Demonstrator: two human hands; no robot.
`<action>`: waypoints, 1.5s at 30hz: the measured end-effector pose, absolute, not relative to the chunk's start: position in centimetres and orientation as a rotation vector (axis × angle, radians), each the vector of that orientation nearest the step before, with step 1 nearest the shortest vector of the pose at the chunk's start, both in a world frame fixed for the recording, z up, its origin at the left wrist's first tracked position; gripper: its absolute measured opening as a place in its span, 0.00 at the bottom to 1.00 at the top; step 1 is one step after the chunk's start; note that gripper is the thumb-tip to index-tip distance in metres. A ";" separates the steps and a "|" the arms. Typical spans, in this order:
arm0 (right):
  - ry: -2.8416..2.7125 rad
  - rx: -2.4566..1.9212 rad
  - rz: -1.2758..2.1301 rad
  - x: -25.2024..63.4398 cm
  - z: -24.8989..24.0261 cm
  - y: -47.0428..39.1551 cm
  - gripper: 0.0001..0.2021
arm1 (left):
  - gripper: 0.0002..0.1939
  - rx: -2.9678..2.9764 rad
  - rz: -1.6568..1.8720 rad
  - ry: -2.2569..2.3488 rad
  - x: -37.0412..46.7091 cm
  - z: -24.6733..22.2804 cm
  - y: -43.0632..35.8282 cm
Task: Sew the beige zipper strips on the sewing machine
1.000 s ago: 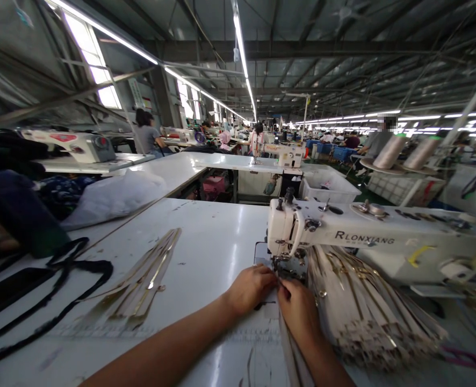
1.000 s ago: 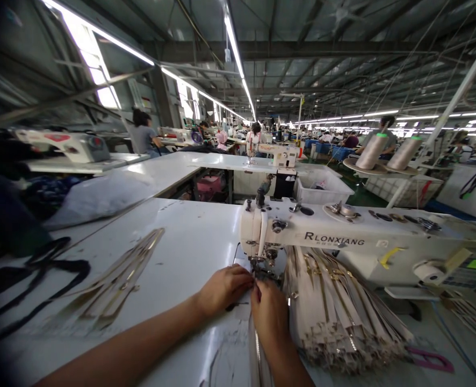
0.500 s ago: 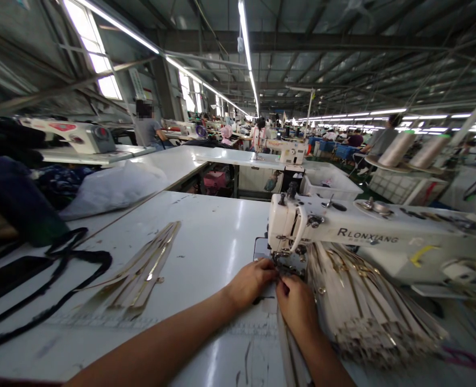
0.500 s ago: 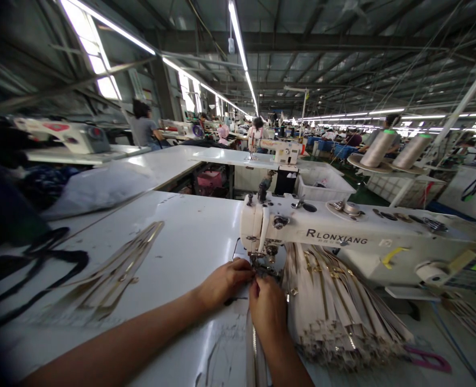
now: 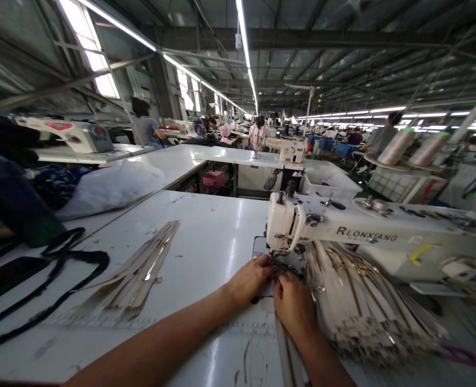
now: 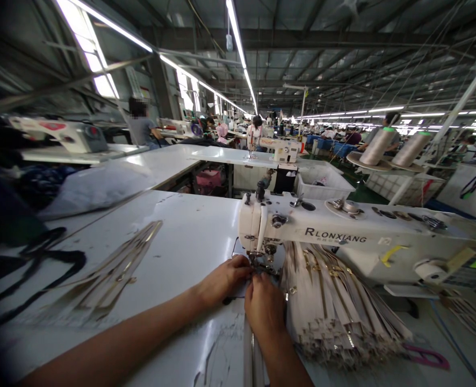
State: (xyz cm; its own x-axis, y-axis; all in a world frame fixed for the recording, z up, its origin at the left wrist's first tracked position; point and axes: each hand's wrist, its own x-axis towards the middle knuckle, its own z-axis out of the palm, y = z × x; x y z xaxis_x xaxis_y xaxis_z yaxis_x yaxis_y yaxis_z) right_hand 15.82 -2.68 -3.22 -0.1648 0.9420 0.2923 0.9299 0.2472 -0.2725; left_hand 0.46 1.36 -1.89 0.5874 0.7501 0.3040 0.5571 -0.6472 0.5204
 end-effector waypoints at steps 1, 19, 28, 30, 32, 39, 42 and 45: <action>-2.136 -1.713 0.044 15.8 -3.2 -2.7 0.14 | 0.12 2.460 0.716 1.065 0.4 -1.9 1.4; -2.194 -1.745 -0.052 15.3 -3.2 -2.6 0.15 | 0.14 2.608 0.691 1.073 0.1 -1.4 2.1; -2.211 -1.737 -0.030 15.2 -2.7 -2.8 0.17 | 0.12 2.629 0.656 1.220 -0.3 -1.7 1.2; -2.200 -1.745 -0.023 15.2 -2.8 -2.8 0.17 | 0.12 2.638 0.652 1.235 -0.3 -1.8 1.3; -2.188 -1.748 -0.012 15.2 -2.9 -2.7 0.17 | 0.11 2.652 0.645 1.241 -0.3 -1.9 1.5; -2.183 -1.758 0.003 15.3 -3.0 -2.8 0.17 | 0.10 2.666 0.628 1.331 -0.1 -1.9 1.8; -2.196 -1.749 0.004 15.4 -2.9 -2.8 0.18 | 0.08 2.641 0.608 1.347 -0.1 -1.6 1.7; -2.210 -1.740 0.018 15.5 -2.9 -2.8 0.18 | 0.09 2.630 0.635 1.318 -0.2 -1.4 1.7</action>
State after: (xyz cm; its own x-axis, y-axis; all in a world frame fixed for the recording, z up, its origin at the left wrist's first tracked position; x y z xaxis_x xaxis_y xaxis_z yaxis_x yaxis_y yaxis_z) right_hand 15.48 -2.80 -2.86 -0.2016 0.9481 0.2460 0.9440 0.2550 -0.2094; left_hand -0.24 1.71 -1.40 0.5295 0.7899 0.3093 0.7341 -0.6094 0.2995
